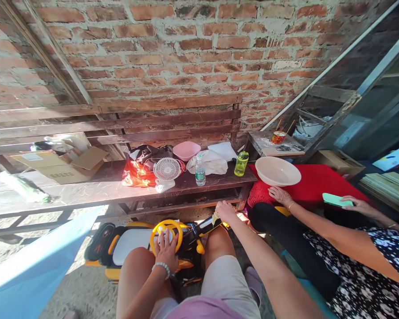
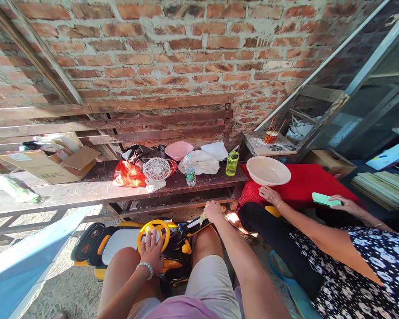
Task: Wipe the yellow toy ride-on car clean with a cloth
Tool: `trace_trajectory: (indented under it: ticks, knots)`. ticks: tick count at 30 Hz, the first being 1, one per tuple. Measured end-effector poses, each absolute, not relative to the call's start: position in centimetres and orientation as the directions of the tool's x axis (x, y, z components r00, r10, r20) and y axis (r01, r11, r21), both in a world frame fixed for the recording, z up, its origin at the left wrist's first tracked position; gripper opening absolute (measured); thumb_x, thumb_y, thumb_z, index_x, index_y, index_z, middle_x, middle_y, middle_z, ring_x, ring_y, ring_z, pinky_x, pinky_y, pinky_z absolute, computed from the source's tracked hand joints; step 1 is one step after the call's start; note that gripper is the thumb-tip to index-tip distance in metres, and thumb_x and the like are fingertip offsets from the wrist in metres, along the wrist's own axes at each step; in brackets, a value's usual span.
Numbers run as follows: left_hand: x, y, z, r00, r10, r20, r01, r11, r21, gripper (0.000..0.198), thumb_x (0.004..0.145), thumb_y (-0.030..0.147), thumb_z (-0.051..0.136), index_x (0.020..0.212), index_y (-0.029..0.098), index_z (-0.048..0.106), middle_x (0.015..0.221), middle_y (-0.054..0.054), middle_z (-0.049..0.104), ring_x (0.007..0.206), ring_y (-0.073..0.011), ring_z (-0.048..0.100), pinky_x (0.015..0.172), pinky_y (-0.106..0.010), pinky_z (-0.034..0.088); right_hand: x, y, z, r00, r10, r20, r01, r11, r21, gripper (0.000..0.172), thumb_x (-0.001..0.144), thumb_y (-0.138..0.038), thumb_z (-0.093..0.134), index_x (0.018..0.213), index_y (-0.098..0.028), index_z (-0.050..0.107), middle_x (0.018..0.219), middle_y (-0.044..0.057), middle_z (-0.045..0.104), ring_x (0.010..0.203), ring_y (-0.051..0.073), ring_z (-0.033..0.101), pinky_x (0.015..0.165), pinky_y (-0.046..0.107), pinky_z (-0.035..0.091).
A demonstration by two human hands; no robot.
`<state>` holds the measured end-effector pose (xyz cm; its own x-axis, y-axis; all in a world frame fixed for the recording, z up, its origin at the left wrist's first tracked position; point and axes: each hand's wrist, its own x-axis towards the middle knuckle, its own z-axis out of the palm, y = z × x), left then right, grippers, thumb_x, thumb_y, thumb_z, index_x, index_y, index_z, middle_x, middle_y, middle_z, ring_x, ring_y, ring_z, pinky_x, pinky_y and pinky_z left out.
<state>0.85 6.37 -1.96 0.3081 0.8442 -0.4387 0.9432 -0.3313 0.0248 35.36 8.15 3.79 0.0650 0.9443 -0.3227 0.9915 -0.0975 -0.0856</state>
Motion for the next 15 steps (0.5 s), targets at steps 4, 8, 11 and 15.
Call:
trace_trajectory:
  ticks: [4,8,11,15]
  knots:
    - [0.7,6.5,-1.8,0.31,0.841,-0.442,0.943,-0.33,0.035,0.103,0.08,0.024,0.064,0.178,0.026,0.031,0.19,-0.016,-0.006,0.175,-0.0426,-0.009,0.138,-0.066,0.0,34.4,10.2,3.2,0.092,0.917,-0.388,0.99,-0.126,-0.064,0.032,0.083,-0.012,0.082,0.115,-0.018,0.086,0.138,0.022,0.075,0.137,0.037,0.065,0.115,0.054,0.052]
    - [0.7,6.5,-1.8,0.306,0.836,-0.455,0.944,-0.33,0.027,0.103,0.081,0.023,0.063,0.179,0.024,0.031,0.191,-0.016,-0.004,0.175,-0.0424,-0.008,0.139,-0.065,0.002,33.3,12.1,3.0,0.111,0.893,-0.437,0.987,-0.151,-0.058,0.043,0.073,-0.014,0.09,0.116,-0.018,0.086,0.133,0.024,0.079,0.134,0.039,0.07,0.116,0.057,0.053]
    - [0.7,6.5,-2.1,0.304,0.845,-0.44,0.943,-0.332,0.013,0.101,0.082,0.024,0.063,0.178,0.025,0.032,0.191,-0.016,-0.003,0.175,-0.0419,-0.006,0.138,-0.066,0.004,31.1,13.3,2.8,0.087,0.872,-0.481,0.989,-0.134,-0.064,0.04,0.069,-0.017,0.092,0.108,-0.021,0.088,0.125,0.02,0.084,0.128,0.037,0.075,0.114,0.054,0.056]
    - [0.8,6.4,-2.2,0.298,0.849,-0.436,0.943,-0.334,-0.006,0.1,0.082,0.023,0.062,0.178,0.026,0.033,0.191,-0.016,-0.001,0.175,-0.0412,-0.007,0.138,-0.065,0.006,27.4,14.0,2.4,0.003,0.865,-0.501,0.993,-0.059,-0.097,0.038,0.067,-0.017,0.091,0.104,-0.025,0.088,0.123,0.014,0.086,0.124,0.035,0.077,0.111,0.051,0.057]
